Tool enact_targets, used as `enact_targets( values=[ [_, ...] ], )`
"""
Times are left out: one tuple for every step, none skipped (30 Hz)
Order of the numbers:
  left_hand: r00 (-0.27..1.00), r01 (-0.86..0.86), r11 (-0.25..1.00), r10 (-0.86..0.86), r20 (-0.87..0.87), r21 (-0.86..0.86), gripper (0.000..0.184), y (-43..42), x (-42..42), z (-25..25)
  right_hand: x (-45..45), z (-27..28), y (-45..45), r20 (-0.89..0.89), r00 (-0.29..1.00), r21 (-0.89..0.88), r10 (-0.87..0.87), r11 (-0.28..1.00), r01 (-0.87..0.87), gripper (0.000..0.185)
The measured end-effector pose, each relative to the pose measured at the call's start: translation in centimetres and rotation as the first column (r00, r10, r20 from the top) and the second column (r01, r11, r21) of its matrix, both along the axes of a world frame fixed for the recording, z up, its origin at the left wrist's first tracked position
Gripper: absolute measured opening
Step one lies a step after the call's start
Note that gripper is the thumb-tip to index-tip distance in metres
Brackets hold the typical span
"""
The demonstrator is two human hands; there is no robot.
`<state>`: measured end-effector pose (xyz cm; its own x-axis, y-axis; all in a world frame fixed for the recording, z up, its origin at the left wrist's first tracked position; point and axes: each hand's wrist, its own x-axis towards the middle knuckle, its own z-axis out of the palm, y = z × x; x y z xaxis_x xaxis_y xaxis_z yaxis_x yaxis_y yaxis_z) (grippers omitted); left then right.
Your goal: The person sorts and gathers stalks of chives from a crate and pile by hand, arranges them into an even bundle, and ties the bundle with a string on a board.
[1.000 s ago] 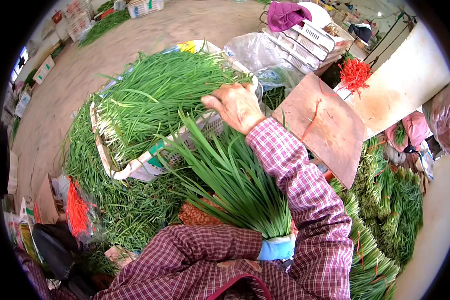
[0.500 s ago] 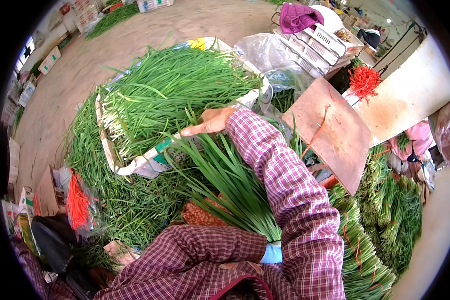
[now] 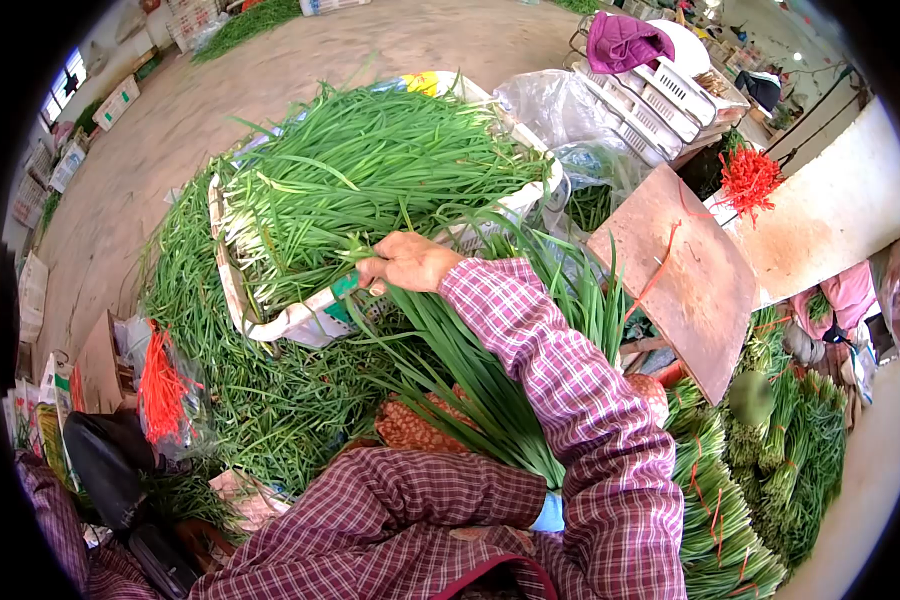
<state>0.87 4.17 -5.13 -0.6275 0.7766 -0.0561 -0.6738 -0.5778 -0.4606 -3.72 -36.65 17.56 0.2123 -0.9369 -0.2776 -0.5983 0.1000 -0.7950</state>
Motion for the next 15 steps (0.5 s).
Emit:
enact_targets(
  values=[
    [1.000, 0.002, 1.000, -0.002, -0.003, 0.000, 0.042, 0.0, 0.0, 0.1, 0.0, 0.2, 0.3, 0.059, 0.998, -0.085, -0.035, 0.996, 0.040, 0.042],
    [1.000, 0.000, 1.000, 0.000, -0.005, -0.007, 0.042, 0.0, 0.0, 0.2, 0.0, 0.4, 0.5, 0.059, 0.998, -0.086, -0.037, 0.995, 0.042, 0.042],
    [1.000, 0.000, 1.000, 0.000, -0.008, -0.010, 0.042, 0.1, 0.0, 0.3, -0.1, 0.6, 0.7, -0.058, 0.995, -0.190, -0.076, 0.980, 0.064, 0.040],
    [1.000, -0.002, 1.000, 0.002, -0.013, -0.014, 0.042, 0.1, 0.0, 0.2, -0.1, 0.9, 1.1, -0.169, 0.977, -0.295, -0.127, 0.953, 0.072, 0.038],
    [1.000, -0.003, 1.000, 0.002, -0.015, -0.017, 0.043, 0.1, 0.0, 0.1, -0.1, 1.1, 1.3, -0.270, 0.945, -0.397, -0.187, 0.915, 0.067, 0.038],
    [1.000, -0.004, 1.000, 0.003, -0.021, -0.024, 0.043, 0.2, 0.1, 0.0, -0.3, 0.8, 1.3, -0.233, 0.941, -0.470, -0.246, 0.876, 0.113, 0.036],
    [1.000, -0.006, 0.999, 0.006, -0.023, -0.033, 0.043, 0.2, 0.2, -0.1, -0.5, 0.8, 1.1, -0.230, 0.941, -0.473, -0.250, 0.874, 0.116, 0.036],
    [1.000, -0.003, 0.999, 0.002, -0.027, -0.044, 0.043, 0.2, 0.3, -0.2, -0.9, 0.9, 0.9, -0.219, 0.924, -0.539, -0.314, 0.828, 0.154, 0.036],
    [1.000, 0.001, 0.999, -0.003, -0.031, -0.051, 0.043, 0.2, 0.4, -0.3, -1.7, 1.1, 0.6, -0.204, 0.902, -0.603, -0.381, 0.775, 0.191, 0.035],
    [0.999, 0.005, 0.998, -0.006, -0.035, -0.055, 0.043, 0.3, 0.5, -0.4, -2.7, 1.8, -0.6, -0.180, 0.871, -0.659, -0.456, 0.714, 0.238, 0.036],
    [0.999, 0.007, 0.998, -0.009, -0.037, -0.060, 0.043, 0.3, 0.5, -0.6, -3.5, 4.4, -1.5, -0.056, 0.867, -0.665, -0.495, 0.666, 0.338, 0.037],
    [0.999, 0.008, 0.998, -0.011, -0.042, -0.066, 0.043, 0.5, 0.6, -0.6, -3.7, 5.8, -3.0, -0.118, 0.799, -0.825, -0.589, 0.506, 0.251, 0.041],
    [0.999, 0.007, 0.997, -0.010, -0.045, -0.072, 0.043, 0.5, 0.7, -0.8, -3.7, 8.3, -3.6, 0.002, 0.811, -0.662, -0.585, 0.607, 0.440, 0.040],
    [0.999, 0.011, 0.997, -0.015, -0.052, -0.082, 0.043, 0.9, 0.7, -1.1, -3.5, 10.5, -3.3, -0.042, 0.802, -0.628, -0.596, 0.640, 0.443, 0.044],
    [0.998, 0.014, 0.996, -0.019, -0.059, -0.094, 0.043, 0.8, 0.7, -0.9, -3.7, 11.5, -2.7, -0.041, 0.795, -0.630, -0.605, 0.633, 0.450, 0.044]
  ],
)
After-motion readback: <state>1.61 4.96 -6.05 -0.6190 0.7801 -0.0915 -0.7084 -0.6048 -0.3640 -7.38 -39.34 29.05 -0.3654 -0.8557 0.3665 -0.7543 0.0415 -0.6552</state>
